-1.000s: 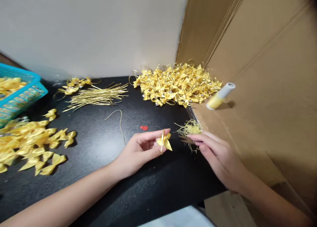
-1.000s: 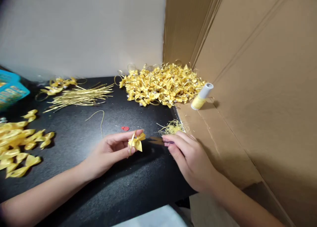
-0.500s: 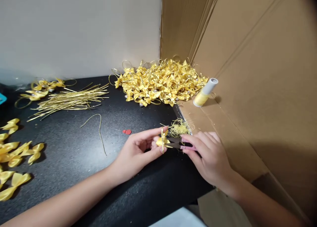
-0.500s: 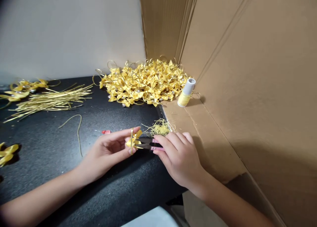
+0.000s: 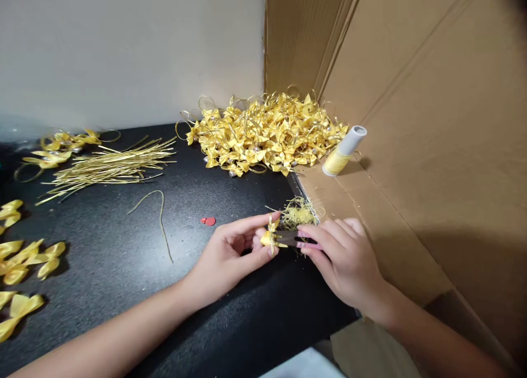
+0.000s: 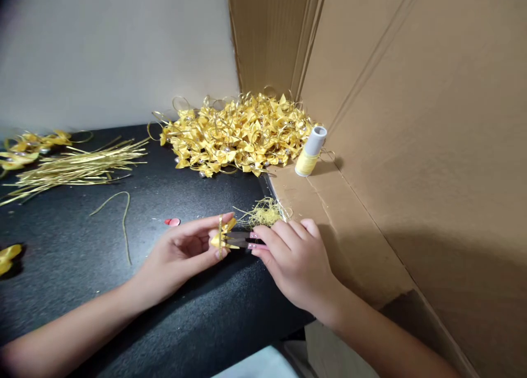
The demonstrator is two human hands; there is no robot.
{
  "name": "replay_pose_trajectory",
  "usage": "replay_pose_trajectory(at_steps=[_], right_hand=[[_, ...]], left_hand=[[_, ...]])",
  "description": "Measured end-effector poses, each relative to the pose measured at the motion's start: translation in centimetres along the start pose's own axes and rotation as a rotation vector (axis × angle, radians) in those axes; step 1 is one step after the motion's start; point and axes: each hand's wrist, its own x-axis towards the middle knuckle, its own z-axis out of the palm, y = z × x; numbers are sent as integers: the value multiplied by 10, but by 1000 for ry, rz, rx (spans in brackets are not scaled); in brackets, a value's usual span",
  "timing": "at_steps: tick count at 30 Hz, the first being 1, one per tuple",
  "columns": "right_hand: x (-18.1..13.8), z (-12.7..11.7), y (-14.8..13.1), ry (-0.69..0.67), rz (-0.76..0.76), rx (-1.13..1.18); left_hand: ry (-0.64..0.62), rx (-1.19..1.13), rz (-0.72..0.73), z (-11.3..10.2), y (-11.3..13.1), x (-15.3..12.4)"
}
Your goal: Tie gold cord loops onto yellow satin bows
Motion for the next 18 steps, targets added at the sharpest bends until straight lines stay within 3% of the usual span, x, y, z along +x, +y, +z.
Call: replay_pose_trajectory(at_steps=[18], right_hand=[[-4,4,3,-42,6,-68]], left_hand=[[9,38,-57,3,0,4]])
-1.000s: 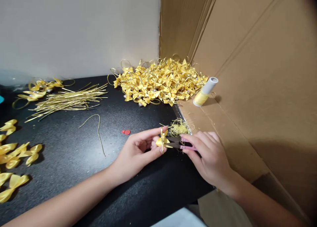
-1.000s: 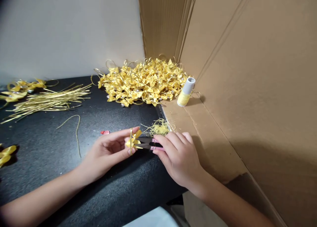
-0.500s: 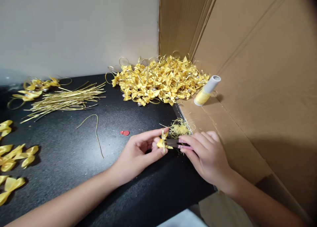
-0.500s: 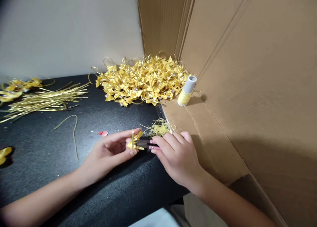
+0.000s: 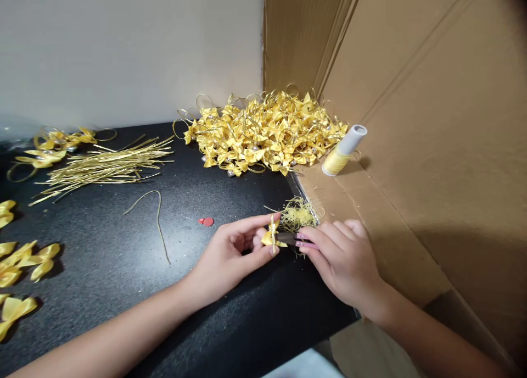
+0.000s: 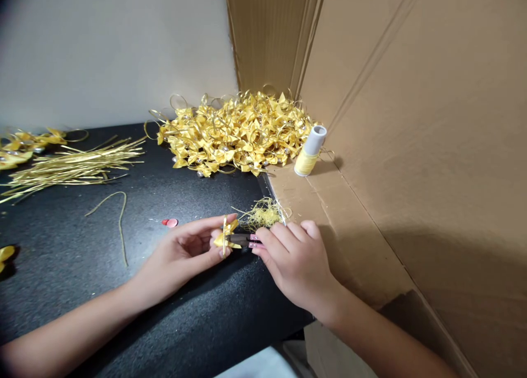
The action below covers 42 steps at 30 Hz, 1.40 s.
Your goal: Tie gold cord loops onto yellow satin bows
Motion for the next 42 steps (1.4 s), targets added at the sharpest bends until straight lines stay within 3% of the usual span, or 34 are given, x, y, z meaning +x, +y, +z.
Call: replay_pose_trajectory(at_steps=[12,24,32,37,42], right_hand=[[-4,5,5,0,89,94],[-14,19,34,82,497,-76],[-17,22,44,125,535,-179],[-13,26,44,175,531,105],[9,15,7,183,412,383]], left_hand=[[-19,33,-41,-1,0,6],[-113,-14,241,-12,9,-5],[-74,133,360,-22,16,-29],[-13,415,595,-37,15,-49],[-56,560,675,-44,20,-59]])
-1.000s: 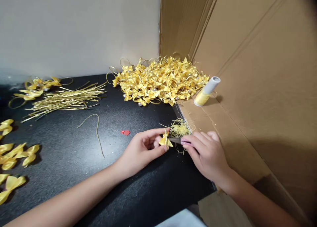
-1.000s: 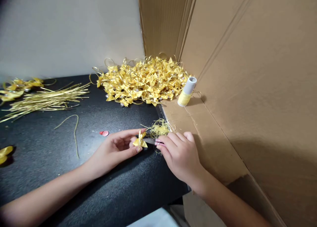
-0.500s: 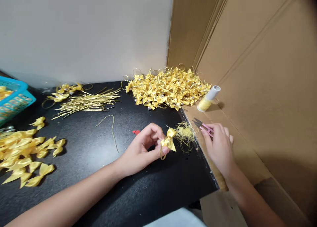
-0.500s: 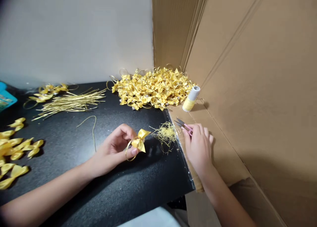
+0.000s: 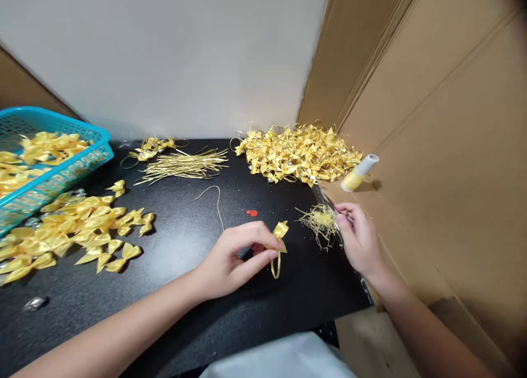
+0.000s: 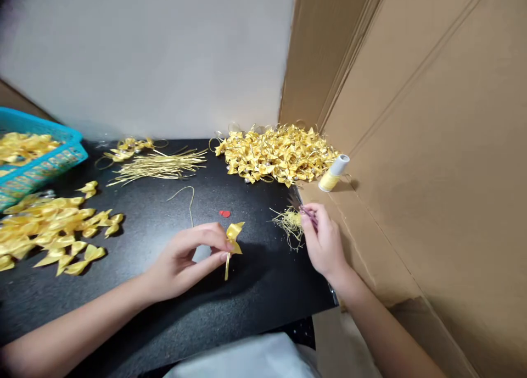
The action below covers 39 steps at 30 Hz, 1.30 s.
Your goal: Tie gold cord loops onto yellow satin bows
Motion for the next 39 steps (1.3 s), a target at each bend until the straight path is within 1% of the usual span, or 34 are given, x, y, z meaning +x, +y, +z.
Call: replay_pose_trajectory(at_steps=[4,6,8,12,17,23,28,33,37,39], right_hand=[[-7,4,-44,-109,-162,88],[-14,8,-56,-168,-231,100],[-20,12,-59,-209,-264,108],[-25,19,-54,-227,-223,115],[-24,20,-49,-279,-156,141],[-23,23,-47,-317,-106,196],[-25,25,-44,-315,-65,212],[-27,27,-43,-317,-24,219],[-29,28,-41,-305,10,233],[-29,26,-36,-277,32,227]], left_hand=[[-10,10,-44,0,0,-1],[-13,20,-64,1,-3,-1],[0,40,-78,3,-6,-1],[19,81,-71,6,-10,0],[-14,127,-57,7,-12,4],[-33,96,-72,7,-17,3],[-57,87,-71,7,-19,1],[-41,91,-62,7,-19,1],[-43,83,-102,7,-21,1],[-47,69,-127,7,-22,1]])
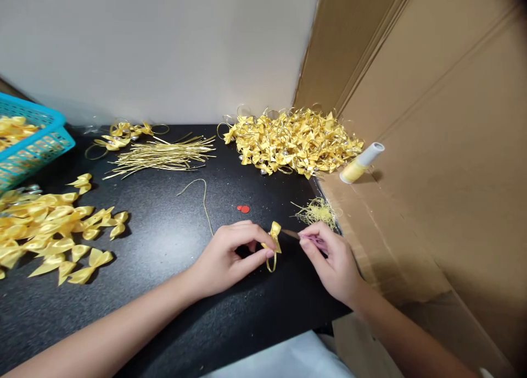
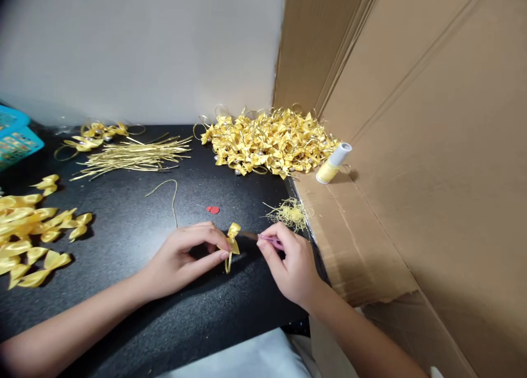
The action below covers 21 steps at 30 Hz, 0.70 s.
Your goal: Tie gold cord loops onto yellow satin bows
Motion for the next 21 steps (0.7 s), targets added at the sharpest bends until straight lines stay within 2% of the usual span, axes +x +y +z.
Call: replay_pose_trajectory(at_steps=[4,7,10,16,19,21], right_hand=[[1,-26,23,156,95,-154],[4,-55,47,265,119,-440],[5,-76,66,300,74,-688],[2,-79,80,295,66,-872],[5,-77,73,297,49,-922],[11,-73,58,329,-32,-877]], left_hand=[[8,-41,-57,2,-1,-2],[30,-95,-121,4,-3,-3],[48,-153,-181,6,-4,-3],[79,-252,-245,7,-2,-5],[131,-202,-202,7,-3,-6],[170,-121,-149,7,-4,-6]])
